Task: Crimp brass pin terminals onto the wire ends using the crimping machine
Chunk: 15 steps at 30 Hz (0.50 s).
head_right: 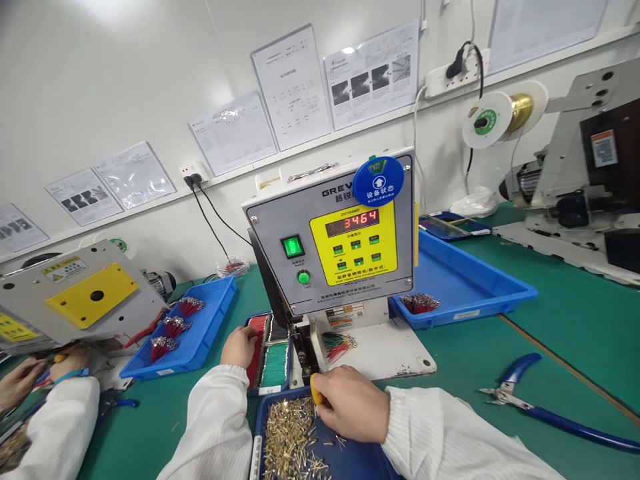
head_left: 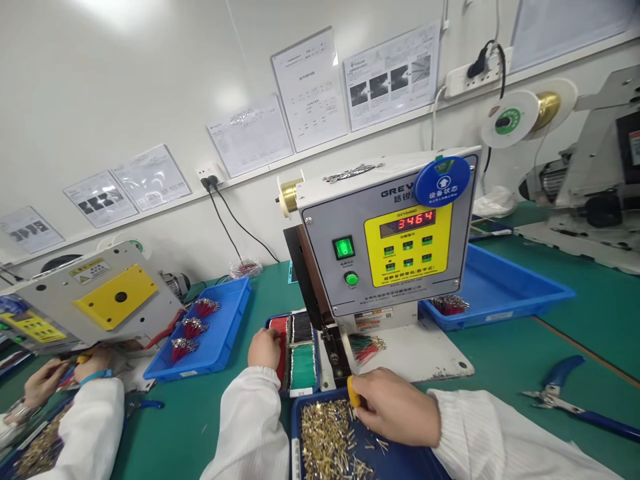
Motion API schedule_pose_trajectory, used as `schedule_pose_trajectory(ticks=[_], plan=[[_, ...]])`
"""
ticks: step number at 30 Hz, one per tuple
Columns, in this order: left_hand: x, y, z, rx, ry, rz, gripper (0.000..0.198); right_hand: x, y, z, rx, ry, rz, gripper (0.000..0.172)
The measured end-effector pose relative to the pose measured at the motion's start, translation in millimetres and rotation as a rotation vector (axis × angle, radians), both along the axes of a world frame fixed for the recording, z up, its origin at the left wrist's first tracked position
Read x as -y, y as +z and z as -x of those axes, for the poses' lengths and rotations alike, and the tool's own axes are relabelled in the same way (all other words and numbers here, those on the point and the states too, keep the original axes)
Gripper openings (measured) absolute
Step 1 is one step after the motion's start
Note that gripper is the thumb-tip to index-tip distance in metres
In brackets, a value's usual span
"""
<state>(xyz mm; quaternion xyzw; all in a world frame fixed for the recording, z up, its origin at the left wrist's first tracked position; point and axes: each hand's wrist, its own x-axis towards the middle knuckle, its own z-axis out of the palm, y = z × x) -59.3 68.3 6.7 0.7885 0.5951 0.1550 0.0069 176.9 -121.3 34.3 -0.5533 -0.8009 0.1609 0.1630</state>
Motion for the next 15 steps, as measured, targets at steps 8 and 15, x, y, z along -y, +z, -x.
schedule_pose_trajectory(ticks=[8, 15], plan=[[-6.7, 0.8, 9.2, -0.010, 0.033, 0.030, 0.018, 0.2, -0.2, -0.8, 0.002, 0.005, -0.002, 0.006], [-6.4, -0.2, 7.0, -0.024, 0.063, 0.046, 0.018, -0.8, 1.0, -1.4, -0.006, 0.009, 0.054, 0.009]])
